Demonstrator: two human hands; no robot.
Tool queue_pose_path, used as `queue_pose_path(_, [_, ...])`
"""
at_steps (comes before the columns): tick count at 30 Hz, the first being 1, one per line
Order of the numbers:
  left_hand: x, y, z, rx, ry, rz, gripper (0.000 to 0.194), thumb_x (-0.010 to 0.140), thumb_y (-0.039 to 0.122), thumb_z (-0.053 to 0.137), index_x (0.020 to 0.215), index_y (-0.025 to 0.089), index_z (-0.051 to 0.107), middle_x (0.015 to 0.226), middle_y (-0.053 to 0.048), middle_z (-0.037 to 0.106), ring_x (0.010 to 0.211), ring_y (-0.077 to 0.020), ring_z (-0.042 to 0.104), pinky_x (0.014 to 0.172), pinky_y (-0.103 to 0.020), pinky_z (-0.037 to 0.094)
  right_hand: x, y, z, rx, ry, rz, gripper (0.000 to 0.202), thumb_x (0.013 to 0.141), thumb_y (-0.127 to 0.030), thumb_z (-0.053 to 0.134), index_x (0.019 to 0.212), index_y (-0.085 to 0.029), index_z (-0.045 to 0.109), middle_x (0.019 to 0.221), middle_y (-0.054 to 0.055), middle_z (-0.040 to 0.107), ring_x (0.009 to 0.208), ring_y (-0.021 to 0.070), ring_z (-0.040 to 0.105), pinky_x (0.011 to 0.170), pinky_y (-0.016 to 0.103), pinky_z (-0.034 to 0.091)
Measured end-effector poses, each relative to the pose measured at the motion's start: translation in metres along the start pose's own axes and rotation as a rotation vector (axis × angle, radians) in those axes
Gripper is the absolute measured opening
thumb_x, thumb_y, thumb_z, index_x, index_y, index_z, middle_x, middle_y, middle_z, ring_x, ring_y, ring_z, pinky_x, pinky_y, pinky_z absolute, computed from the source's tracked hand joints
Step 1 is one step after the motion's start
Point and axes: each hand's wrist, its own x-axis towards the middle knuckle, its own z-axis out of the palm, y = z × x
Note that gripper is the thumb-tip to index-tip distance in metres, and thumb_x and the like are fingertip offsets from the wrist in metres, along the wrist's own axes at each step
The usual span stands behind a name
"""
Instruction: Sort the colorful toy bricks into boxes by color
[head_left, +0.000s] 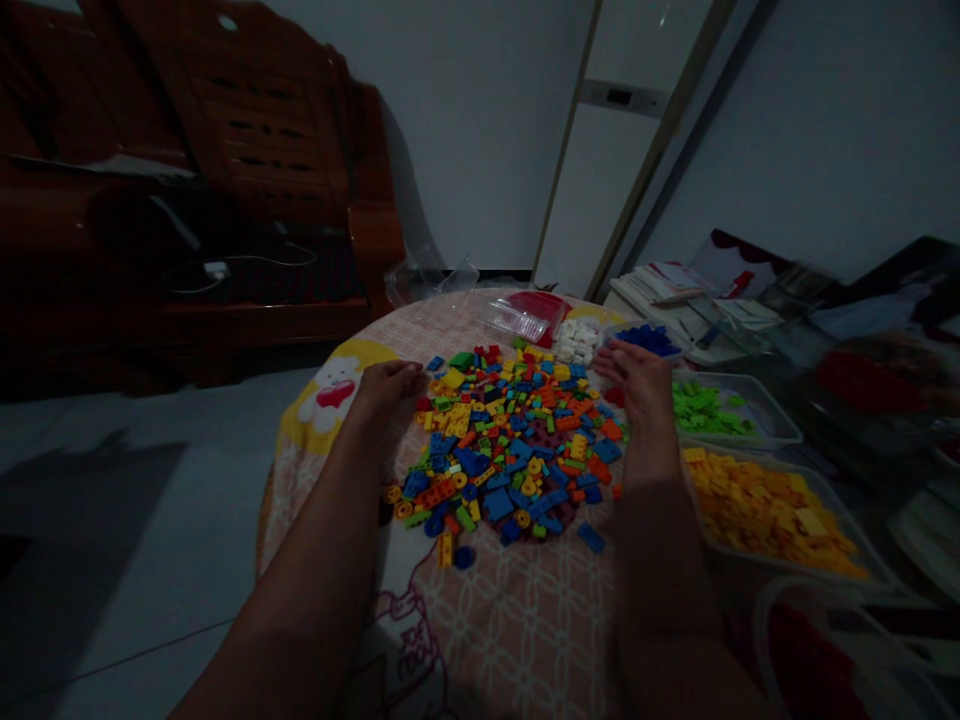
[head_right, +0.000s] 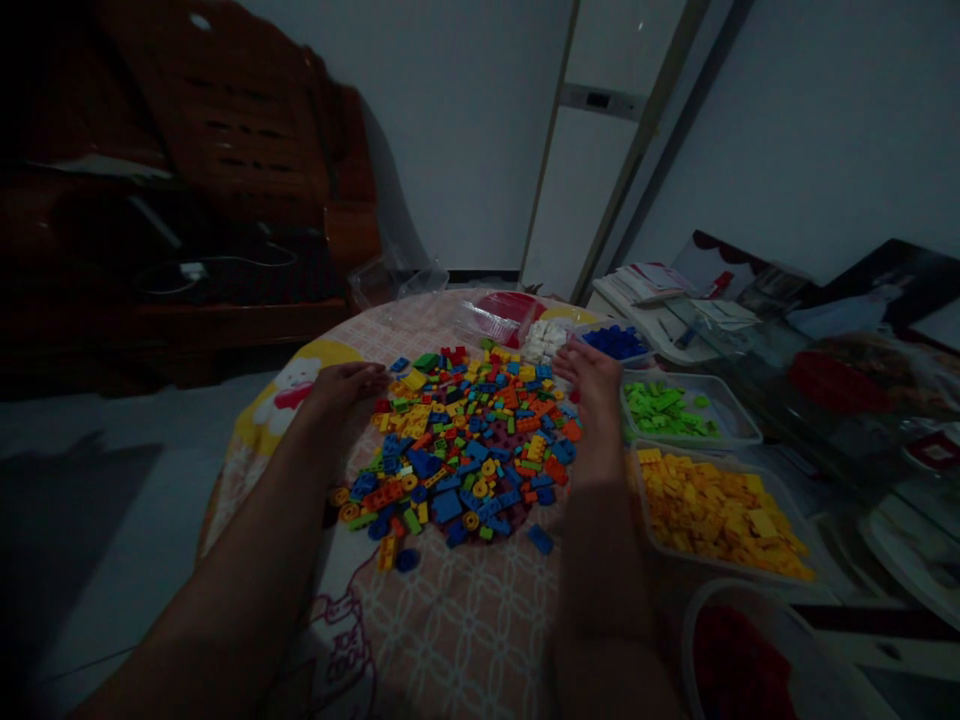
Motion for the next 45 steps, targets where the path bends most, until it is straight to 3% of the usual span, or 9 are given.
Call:
queue_pose_path(6, [-0.003, 0.001, 0.0, 0.017, 0.004, 0.008, 0.013, 0.068, 0.019, 0.074, 0.078, 0.015, 0.069, 0.073, -0.007, 0.071, 0.069, -0.0158, 0.067, 0.068, -0.028, 0.056, -0.054, -0.017, 0.058, -0.398, -0.567, 0.016, 0.029, 0.075, -0.023, 0.075, 0.103, -0.014, 0.077, 0.073, 0.001, 0.072, 0.061, 0.0133, 0.065, 0.061, 0.027, 0.054])
queue_pose_path(12, [-0.004, 0.0, -0.002, 0.007, -0.026, 0.037, 0.02, 0.066, 0.024, 0.078, 0.081, 0.016, 0.069, 0.077, -0.007, 0.072, 0.073, -0.0181, 0.068, 0.068, -0.032, 0.058, -0.111, -0.002, 0.118, -0.786, -1.223, -0.226, 0.036, 0.078, -0.016, 0.078, 0.114, -0.018, 0.079, 0.076, 0.0, 0.071, 0.069, 0.013, 0.06, 0.066, 0.025, 0.043])
queue_pose_path(15, [-0.003, 0.001, -0.002, 0.014, -0.019, 0.02, 0.02, 0.066, 0.023, 0.079, 0.081, 0.016, 0.069, 0.076, -0.007, 0.072, 0.072, -0.0183, 0.068, 0.068, -0.032, 0.058, -0.126, 0.014, 0.134, -0.913, -1.374, -0.354, 0.037, 0.075, -0.015, 0.081, 0.111, -0.024, 0.08, 0.083, 0.0, 0.074, 0.079, 0.0158, 0.063, 0.069, 0.024, 0.041])
queue_pose_path(17, [-0.003, 0.002, -0.001, 0.013, -0.014, 0.003, 0.017, 0.067, 0.021, 0.077, 0.08, 0.016, 0.069, 0.075, -0.007, 0.072, 0.071, -0.0172, 0.068, 0.069, -0.032, 0.058, -0.123, 0.021, 0.135, -0.977, -1.358, -0.372, 0.036, 0.074, -0.014, 0.081, 0.108, -0.025, 0.081, 0.086, 0.0, 0.075, 0.083, 0.017, 0.064, 0.07, 0.024, 0.04])
queue_pose_path(21, [-0.004, 0.003, 0.0, 0.016, -0.025, 0.003, 0.01, 0.071, 0.017, 0.073, 0.08, 0.015, 0.07, 0.076, -0.007, 0.072, 0.07, -0.0148, 0.067, 0.071, -0.029, 0.057, -0.098, 0.023, 0.118, -1.03, -1.209, -0.234, 0.041, 0.077, -0.016, 0.078, 0.117, -0.022, 0.078, 0.082, 0.0, 0.074, 0.078, 0.0168, 0.065, 0.071, 0.025, 0.043])
queue_pose_path(29, [-0.003, 0.003, 0.0, 0.023, -0.006, -0.005, 0.008, 0.073, 0.016, 0.072, 0.08, 0.016, 0.069, 0.076, -0.007, 0.071, 0.073, -0.017, 0.067, 0.074, -0.033, 0.059, -0.064, 0.008, 0.079, -1.096, -0.762, -0.218, 0.031, 0.077, -0.009, 0.07, 0.104, -0.019, 0.081, 0.077, 0.004, 0.074, 0.082, 0.021, 0.068, 0.079, 0.03, 0.05])
queue_pose_path(36, [-0.004, 0.005, 0.0, 0.022, 0.006, -0.034, 0.01, 0.072, 0.015, 0.073, 0.081, 0.015, 0.069, 0.077, -0.008, 0.071, 0.073, -0.0167, 0.067, 0.075, -0.032, 0.057, -0.072, -0.002, 0.082, -1.015, -0.939, -0.058, 0.019, 0.077, -0.005, 0.064, 0.083, -0.016, 0.079, 0.064, 0.001, 0.069, 0.059, 0.0152, 0.063, 0.066, 0.027, 0.049])
queue_pose_path(42, [-0.006, 0.005, 0.001, 0.027, -0.002, -0.017, 0.008, 0.073, 0.014, 0.071, 0.08, 0.015, 0.069, 0.077, -0.007, 0.071, 0.072, -0.0163, 0.066, 0.074, -0.032, 0.057, -0.064, -0.006, 0.074, -1.122, -0.787, -0.121, 0.025, 0.076, -0.001, 0.061, 0.083, -0.016, 0.08, 0.064, 0.002, 0.07, 0.067, 0.0176, 0.065, 0.071, 0.027, 0.049])
queue_pose_path(45, [-0.007, 0.006, 0.001, 0.03, -0.007, -0.018, 0.01, 0.072, 0.015, 0.073, 0.081, 0.015, 0.069, 0.078, -0.008, 0.072, 0.072, -0.0164, 0.067, 0.074, -0.032, 0.057, -0.066, -0.012, 0.07, -1.189, -0.931, -0.055, 0.009, 0.076, -0.011, 0.071, 0.072, -0.016, 0.077, 0.06, 0.001, 0.068, 0.062, 0.0161, 0.063, 0.062, 0.025, 0.045])
